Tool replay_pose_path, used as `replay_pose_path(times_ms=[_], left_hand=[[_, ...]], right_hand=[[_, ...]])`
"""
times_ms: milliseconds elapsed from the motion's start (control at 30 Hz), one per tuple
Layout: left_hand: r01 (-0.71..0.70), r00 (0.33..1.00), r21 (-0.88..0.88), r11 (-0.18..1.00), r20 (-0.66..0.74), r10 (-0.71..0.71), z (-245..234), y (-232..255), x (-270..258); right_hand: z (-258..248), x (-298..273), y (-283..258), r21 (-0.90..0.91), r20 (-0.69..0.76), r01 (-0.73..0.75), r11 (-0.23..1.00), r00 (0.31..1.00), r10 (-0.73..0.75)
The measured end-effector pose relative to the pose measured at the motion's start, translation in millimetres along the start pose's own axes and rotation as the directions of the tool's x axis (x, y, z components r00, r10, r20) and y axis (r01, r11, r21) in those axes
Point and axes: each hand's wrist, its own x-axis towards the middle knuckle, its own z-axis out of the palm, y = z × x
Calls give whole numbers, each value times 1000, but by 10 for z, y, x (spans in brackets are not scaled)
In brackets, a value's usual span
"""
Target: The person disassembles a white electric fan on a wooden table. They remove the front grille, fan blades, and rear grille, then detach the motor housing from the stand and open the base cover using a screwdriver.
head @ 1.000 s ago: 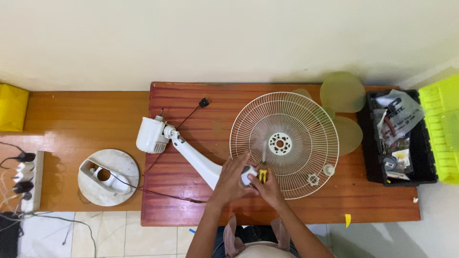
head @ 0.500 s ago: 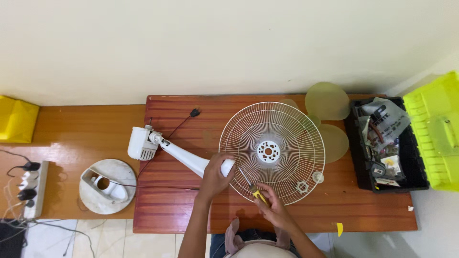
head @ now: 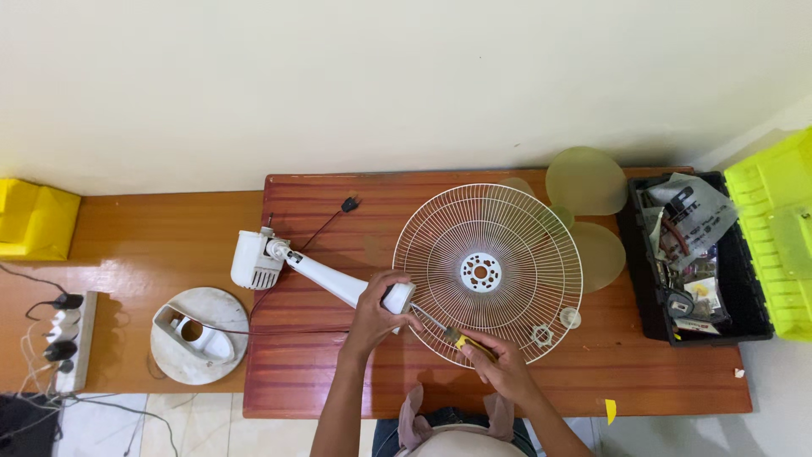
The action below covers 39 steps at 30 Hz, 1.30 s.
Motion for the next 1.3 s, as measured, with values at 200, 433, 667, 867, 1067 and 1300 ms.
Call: replay_pose_path(times_ms=[200, 433, 667, 867, 1067, 1300], left_hand=[[55, 998, -11, 998, 22, -55, -13, -14, 14], [52, 999, 3, 999, 15, -52, -3, 60, 15], [-3, 999, -4, 1000, 32, 3, -17, 28, -69], [2, 997, 22, 1000, 77, -4, 96, -103, -209], [-46, 992, 120, 992, 124, 31, 120, -68, -652], [344, 934, -120, 931, -62, -353, -93, -508, -801]], right_hand=[[3, 103, -69, -6, 22, 27, 1000, 999, -27], [-31, 157, -94, 90, 74, -66, 994, 995, 60], [-188, 206, -144, 268, 179, -313, 911, 945, 272], [-539, 173, -143, -245, 246, -198, 949, 934, 258], [-605, 128, -80, -27, 139, -304, 952, 942, 305], [525, 293, 164, 94, 240, -327, 940, 924, 297]])
